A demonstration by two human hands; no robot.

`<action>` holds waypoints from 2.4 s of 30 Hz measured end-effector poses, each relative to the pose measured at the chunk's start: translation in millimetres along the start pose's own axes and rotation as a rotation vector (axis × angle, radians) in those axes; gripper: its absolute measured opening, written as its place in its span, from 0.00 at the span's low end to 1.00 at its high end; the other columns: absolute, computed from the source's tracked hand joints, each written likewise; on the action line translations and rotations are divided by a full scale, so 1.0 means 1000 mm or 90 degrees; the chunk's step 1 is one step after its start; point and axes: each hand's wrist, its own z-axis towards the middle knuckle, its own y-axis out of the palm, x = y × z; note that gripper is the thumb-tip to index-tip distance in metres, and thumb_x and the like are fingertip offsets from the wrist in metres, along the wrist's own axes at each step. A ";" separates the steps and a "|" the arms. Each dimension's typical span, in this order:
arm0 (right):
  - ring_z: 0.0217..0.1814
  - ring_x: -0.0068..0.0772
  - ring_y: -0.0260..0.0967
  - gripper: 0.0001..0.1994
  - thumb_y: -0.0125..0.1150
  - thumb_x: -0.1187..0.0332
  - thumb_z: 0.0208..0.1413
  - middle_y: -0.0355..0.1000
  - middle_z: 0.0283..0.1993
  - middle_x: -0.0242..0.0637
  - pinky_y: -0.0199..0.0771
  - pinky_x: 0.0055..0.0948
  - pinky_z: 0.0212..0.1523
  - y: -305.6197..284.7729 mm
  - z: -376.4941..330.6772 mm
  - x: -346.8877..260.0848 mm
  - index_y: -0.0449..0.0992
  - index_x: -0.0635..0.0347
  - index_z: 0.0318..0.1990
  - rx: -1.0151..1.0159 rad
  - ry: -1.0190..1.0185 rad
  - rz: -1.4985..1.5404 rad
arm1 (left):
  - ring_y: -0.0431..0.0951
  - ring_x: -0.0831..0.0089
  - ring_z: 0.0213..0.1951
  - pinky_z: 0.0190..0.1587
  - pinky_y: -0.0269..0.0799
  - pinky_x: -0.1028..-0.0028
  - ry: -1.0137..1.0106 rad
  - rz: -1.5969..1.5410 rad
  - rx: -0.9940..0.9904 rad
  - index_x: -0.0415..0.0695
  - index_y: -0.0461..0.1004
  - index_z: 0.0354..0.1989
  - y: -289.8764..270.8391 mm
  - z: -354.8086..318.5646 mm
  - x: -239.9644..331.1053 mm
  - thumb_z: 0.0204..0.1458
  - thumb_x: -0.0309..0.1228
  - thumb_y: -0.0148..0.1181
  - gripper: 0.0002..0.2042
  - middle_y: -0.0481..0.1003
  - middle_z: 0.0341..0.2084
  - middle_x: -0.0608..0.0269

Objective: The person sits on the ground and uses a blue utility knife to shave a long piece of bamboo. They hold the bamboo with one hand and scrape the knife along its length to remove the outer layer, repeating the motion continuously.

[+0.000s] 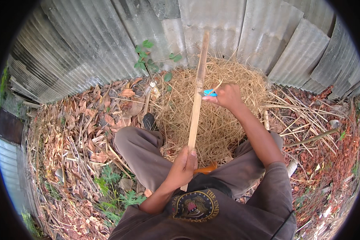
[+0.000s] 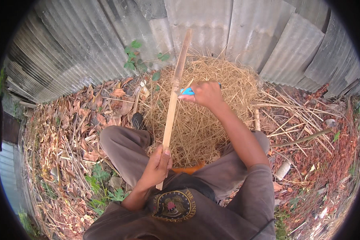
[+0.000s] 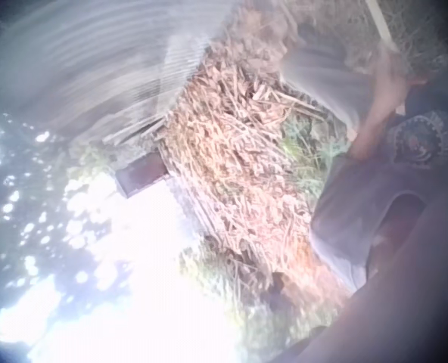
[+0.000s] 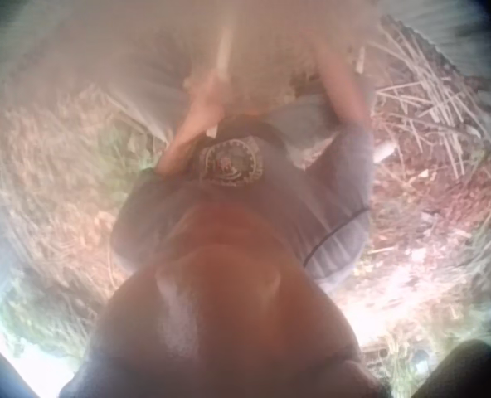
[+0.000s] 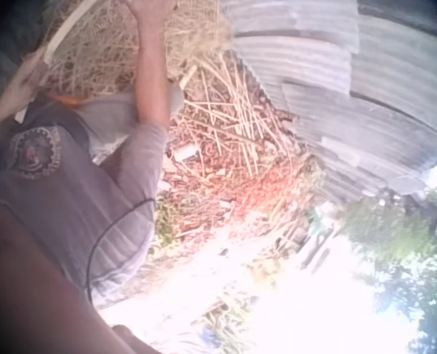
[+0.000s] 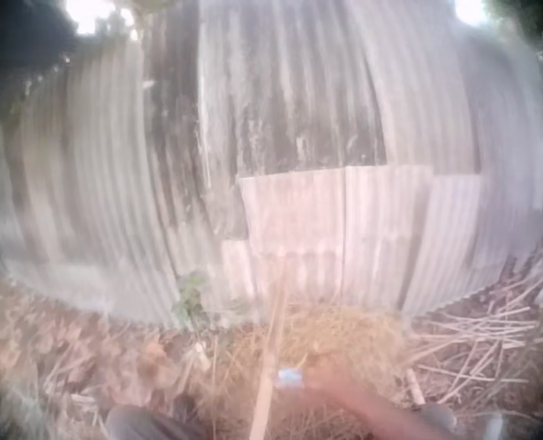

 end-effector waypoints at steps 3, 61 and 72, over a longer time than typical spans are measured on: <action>0.14 0.35 0.69 0.36 0.49 0.24 0.42 0.66 0.12 0.33 0.66 0.33 0.17 0.014 -0.001 0.016 0.75 0.53 0.21 0.009 -0.063 -0.005 | 0.60 0.83 0.19 0.22 0.58 0.80 0.009 0.053 -0.003 0.42 0.61 0.33 -0.002 0.000 -0.012 0.67 0.35 0.39 0.12 0.61 0.17 0.71; 0.15 0.37 0.68 0.33 0.44 0.33 0.57 0.64 0.13 0.34 0.67 0.36 0.18 -0.028 0.001 -0.039 0.69 0.58 0.23 -0.019 0.170 0.094 | 0.58 0.86 0.12 0.14 0.55 0.83 -0.046 -0.044 0.000 0.44 0.60 0.33 -0.025 -0.014 0.006 0.67 0.36 0.37 0.12 0.60 0.14 0.72; 0.17 0.11 0.52 0.19 0.66 0.54 0.55 0.61 0.19 0.20 0.54 0.20 0.18 -0.024 0.003 -0.070 0.75 0.60 0.44 0.117 0.420 0.794 | 0.57 0.86 0.13 0.15 0.55 0.83 -0.049 -0.086 -0.006 0.44 0.60 0.32 -0.014 -0.007 0.004 0.67 0.37 0.38 0.12 0.60 0.14 0.73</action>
